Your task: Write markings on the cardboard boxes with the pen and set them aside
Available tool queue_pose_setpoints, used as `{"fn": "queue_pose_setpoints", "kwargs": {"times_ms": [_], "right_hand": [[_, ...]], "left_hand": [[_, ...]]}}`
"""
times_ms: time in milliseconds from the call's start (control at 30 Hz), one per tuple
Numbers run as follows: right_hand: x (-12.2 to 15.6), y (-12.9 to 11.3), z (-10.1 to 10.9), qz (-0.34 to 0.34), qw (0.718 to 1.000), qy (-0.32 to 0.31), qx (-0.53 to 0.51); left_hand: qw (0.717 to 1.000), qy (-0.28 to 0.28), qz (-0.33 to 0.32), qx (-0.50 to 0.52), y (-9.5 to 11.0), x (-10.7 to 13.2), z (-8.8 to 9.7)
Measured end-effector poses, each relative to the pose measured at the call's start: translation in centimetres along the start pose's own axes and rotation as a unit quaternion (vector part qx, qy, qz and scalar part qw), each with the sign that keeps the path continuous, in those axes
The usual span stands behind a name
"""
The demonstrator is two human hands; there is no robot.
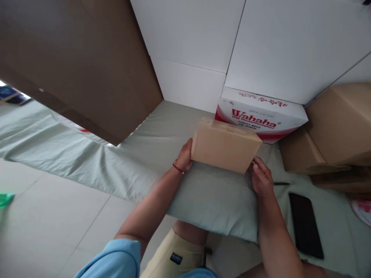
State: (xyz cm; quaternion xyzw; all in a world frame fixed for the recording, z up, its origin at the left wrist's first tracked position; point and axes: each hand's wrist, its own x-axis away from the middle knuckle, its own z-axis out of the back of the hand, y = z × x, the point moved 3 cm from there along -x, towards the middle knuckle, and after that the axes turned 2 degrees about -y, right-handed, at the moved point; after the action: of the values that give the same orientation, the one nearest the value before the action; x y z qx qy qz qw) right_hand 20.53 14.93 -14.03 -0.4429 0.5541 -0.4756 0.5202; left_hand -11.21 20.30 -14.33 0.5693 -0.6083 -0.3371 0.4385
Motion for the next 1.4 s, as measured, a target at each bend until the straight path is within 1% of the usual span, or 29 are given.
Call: {"fn": "queue_pose_setpoints", "kwargs": {"times_ms": [133,233,367,433,500,567,633,700,800,900,967,1033,1100,1167,1233,1300,1400], "right_hand": [[0.5,-1.3,0.2,0.061,0.996,-0.044,-0.039],[0.6,-0.9,0.1,0.070,0.993,-0.074,-0.057],[0.4,-0.2,0.2,0.097,0.990,-0.078,-0.058],[0.4,-0.5,0.1,0.127,0.987,-0.091,-0.029],[0.6,-1.4,-0.2,0.165,0.980,-0.108,0.041],[1.0,-2.6,-0.8,0.205,0.963,-0.123,0.125],[1.4,-3.7,-1.5,0.247,0.942,-0.129,0.186],[1.7,-4.4,-2.1,0.280,0.928,-0.120,0.213],[1.9,-4.7,-2.4,0.300,0.924,-0.092,0.219],[1.9,-4.4,-2.3,0.298,0.927,-0.089,0.209],[1.8,-4.0,-2.1,0.289,0.932,-0.088,0.201],[1.6,-3.5,-1.8,0.271,0.943,-0.068,0.181],[1.3,-2.8,-1.5,0.236,0.962,-0.042,0.132],[0.9,-2.1,-1.2,0.186,0.980,-0.021,0.063],[0.6,-1.4,-1.0,0.135,0.991,0.000,-0.010],[0.3,-0.9,-0.8,0.093,0.992,0.026,-0.081],[0.0,-0.8,-0.6,0.052,0.984,0.053,-0.161]], "left_hand": [[0.999,0.011,0.028,0.012,-0.6,-0.5,0.6],[0.999,0.023,0.029,0.012,-0.4,-0.8,0.7],[0.999,0.039,0.030,0.000,0.3,-0.8,0.8],[0.998,0.046,0.033,-0.008,0.4,-0.8,1.0],[0.998,0.056,0.037,-0.018,0.5,-0.7,1.2],[0.997,0.068,0.038,-0.027,0.6,-0.8,1.6],[0.996,0.079,0.036,-0.035,0.7,-0.8,1.9],[0.995,0.087,0.028,-0.039,0.9,-0.7,2.1],[0.995,0.092,0.008,-0.038,0.9,-0.6,2.2],[0.996,0.085,-0.019,-0.033,0.7,-0.7,2.3],[0.995,0.081,-0.055,-0.025,0.8,-0.8,2.3],[0.991,0.080,-0.104,-0.013,1.2,-0.9,2.4],[0.985,0.075,-0.153,-0.001,1.8,-0.7,2.3],[0.984,0.031,-0.176,0.009,2.2,-0.3,1.8],[0.983,-0.043,-0.177,0.015,2.5,0.2,1.1],[0.978,-0.114,-0.173,0.017,2.8,0.9,0.5],[0.967,-0.184,-0.173,0.039,3.1,2.0,0.0]]}}
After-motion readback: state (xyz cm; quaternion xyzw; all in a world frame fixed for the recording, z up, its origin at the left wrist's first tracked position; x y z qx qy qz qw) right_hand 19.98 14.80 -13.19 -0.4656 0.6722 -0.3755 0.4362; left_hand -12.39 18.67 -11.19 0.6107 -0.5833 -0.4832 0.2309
